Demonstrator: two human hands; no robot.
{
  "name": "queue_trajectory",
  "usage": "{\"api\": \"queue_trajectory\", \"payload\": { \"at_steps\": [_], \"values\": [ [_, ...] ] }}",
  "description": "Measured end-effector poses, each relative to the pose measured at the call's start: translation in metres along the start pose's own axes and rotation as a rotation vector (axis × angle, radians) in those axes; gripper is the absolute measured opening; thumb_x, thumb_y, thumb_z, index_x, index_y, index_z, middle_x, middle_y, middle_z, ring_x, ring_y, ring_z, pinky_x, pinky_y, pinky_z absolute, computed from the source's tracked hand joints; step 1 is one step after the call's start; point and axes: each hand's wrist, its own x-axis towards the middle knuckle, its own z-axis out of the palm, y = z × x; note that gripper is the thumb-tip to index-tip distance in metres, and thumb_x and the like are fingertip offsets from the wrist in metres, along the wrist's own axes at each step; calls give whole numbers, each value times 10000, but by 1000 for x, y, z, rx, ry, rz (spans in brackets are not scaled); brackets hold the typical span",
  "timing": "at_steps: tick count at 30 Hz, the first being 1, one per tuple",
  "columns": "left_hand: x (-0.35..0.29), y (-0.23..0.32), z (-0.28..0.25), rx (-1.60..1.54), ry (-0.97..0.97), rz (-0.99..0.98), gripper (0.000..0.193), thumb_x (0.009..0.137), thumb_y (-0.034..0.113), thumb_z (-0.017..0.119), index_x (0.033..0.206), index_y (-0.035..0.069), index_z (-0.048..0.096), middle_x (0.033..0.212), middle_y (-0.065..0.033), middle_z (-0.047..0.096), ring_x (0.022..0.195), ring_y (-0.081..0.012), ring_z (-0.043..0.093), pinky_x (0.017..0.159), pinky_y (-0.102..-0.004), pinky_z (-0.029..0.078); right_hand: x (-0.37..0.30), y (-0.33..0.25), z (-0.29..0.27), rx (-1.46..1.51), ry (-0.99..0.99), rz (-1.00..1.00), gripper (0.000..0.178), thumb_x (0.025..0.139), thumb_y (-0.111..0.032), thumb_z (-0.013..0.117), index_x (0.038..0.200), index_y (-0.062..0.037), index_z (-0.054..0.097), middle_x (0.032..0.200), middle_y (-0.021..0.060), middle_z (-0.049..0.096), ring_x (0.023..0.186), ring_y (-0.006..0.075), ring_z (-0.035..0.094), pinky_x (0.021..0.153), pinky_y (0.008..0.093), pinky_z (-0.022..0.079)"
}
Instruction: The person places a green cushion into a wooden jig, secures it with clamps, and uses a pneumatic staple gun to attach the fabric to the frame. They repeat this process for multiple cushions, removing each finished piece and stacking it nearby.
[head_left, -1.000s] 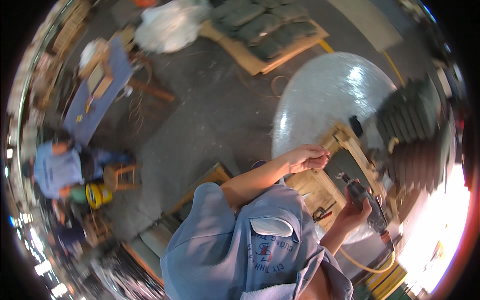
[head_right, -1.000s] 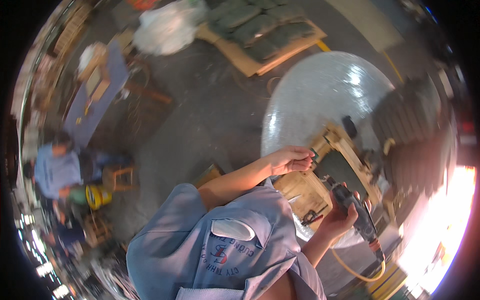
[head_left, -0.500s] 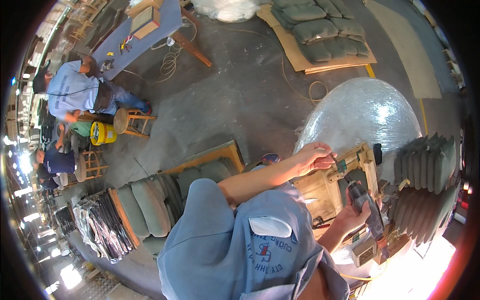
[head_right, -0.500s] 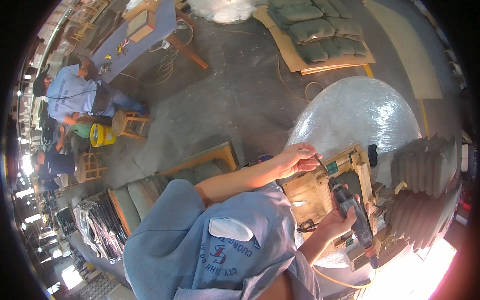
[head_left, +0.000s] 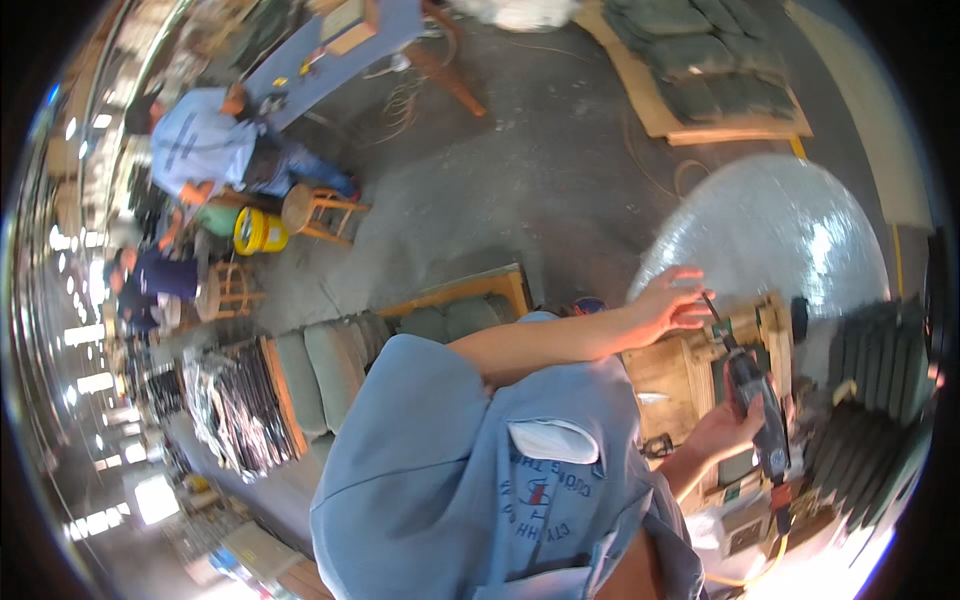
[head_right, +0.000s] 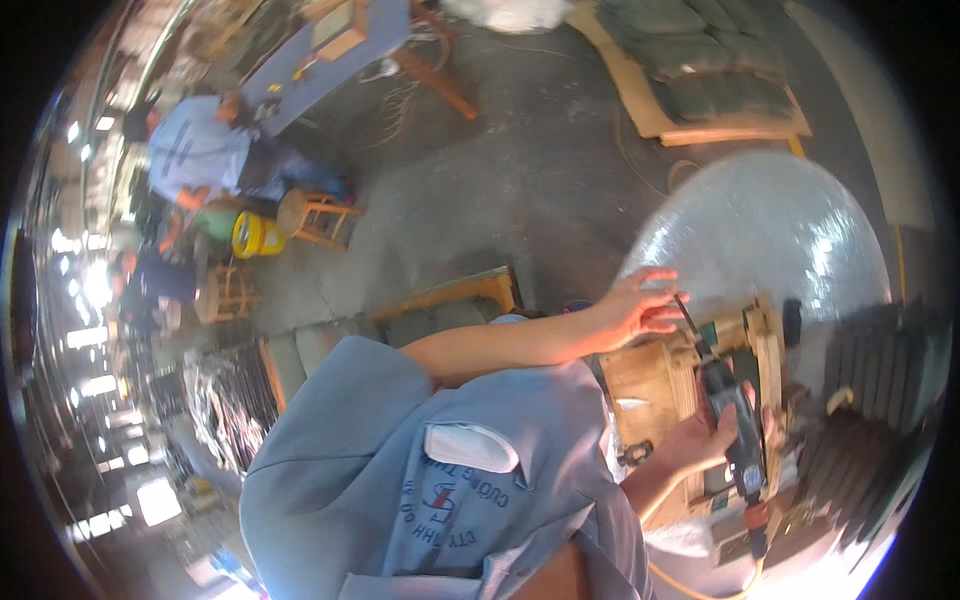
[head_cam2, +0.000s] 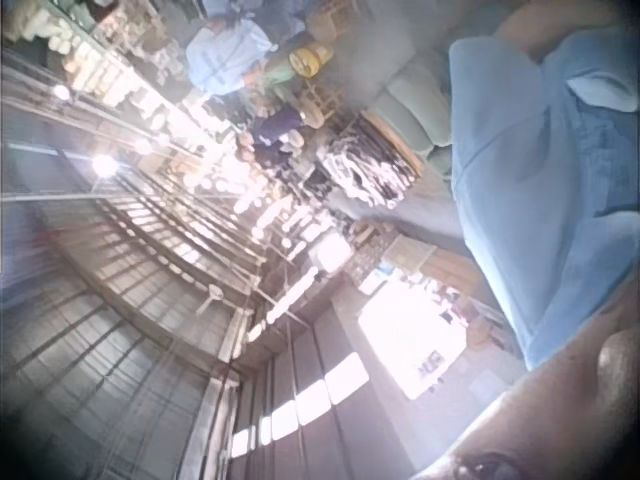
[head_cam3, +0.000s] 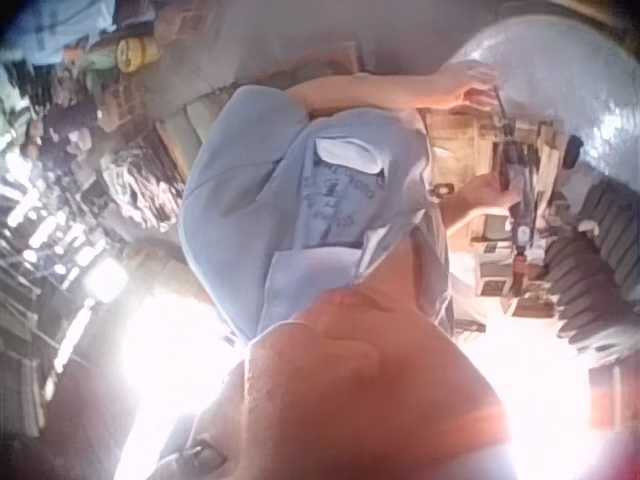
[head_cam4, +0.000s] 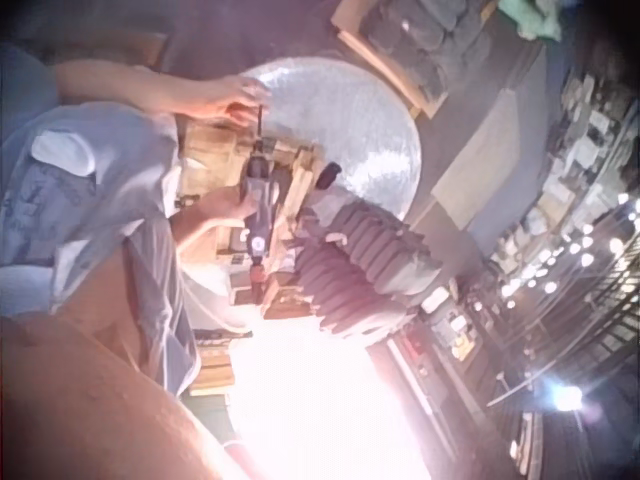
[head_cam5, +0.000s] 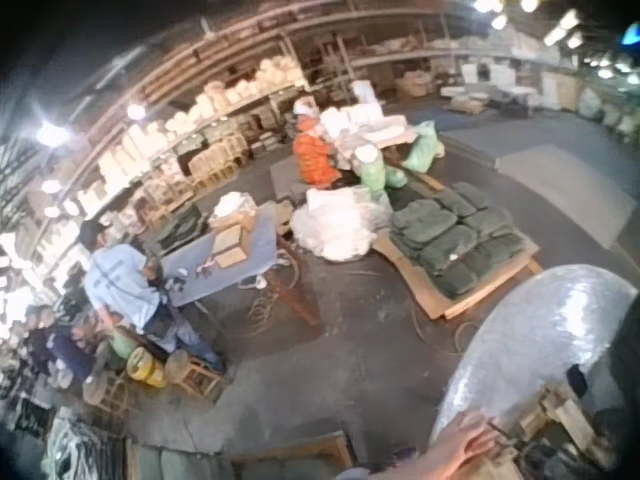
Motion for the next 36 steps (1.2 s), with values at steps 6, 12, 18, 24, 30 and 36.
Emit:
{"api": "queue_trajectory", "payload": {
  "at_steps": [6,12,18,24,30,36],
  "values": [
    [75,-84,-19,926,7,313,510,1099,424,652,1370,0,573,1341,-182,683,1276,-321,641,1090,-422,496,27,2,-47,-93,197,-205,693,858,13,774,1449,-71,422,1266,184,739,1185,488,726,1095,596,562],
    [134,-144,36,1774,-10,607,865,1013,446,730,1604,-83,386,1586,-320,481,1470,-466,475,1166,-561,438,65,-27,-67,-367,306,-204,661,859,38,737,1438,-65,434,1256,188,684,1192,378,716,1045,534,594],
    [141,-173,43,1997,98,500,934,1038,494,666,1685,-45,264,1655,-278,411,1507,-425,458,1159,-602,435,103,19,-90,-586,229,-232,650,861,20,758,1430,-86,462,1252,190,674,1156,302,700,896,497,694],
    [138,-164,40,2053,121,486,874,1046,462,662,1680,-14,296,1617,-227,448,1426,-380,522,1100,-568,470,119,33,-58,-495,256,-112,631,847,27,775,1391,-33,461,1207,149,698,1115,242,709,846,440,711],
    [143,-169,41,2037,148,527,867,1034,456,676,1672,-12,321,1610,-222,455,1413,-382,528,1100,-564,463,128,38,-62,-497,240,-114,630,849,25,772,1392,-32,459,1201,158,699,1104,259,720,833,463,722],
    [141,-166,46,2023,134,497,855,1031,439,678,1667,-16,332,1595,-232,459,1400,-399,530,1097,-565,458,129,43,-68,-475,271,-116,649,843,24,779,1402,-39,454,1199,163,698,1100,269,722,832,468,722]
  ]
}}
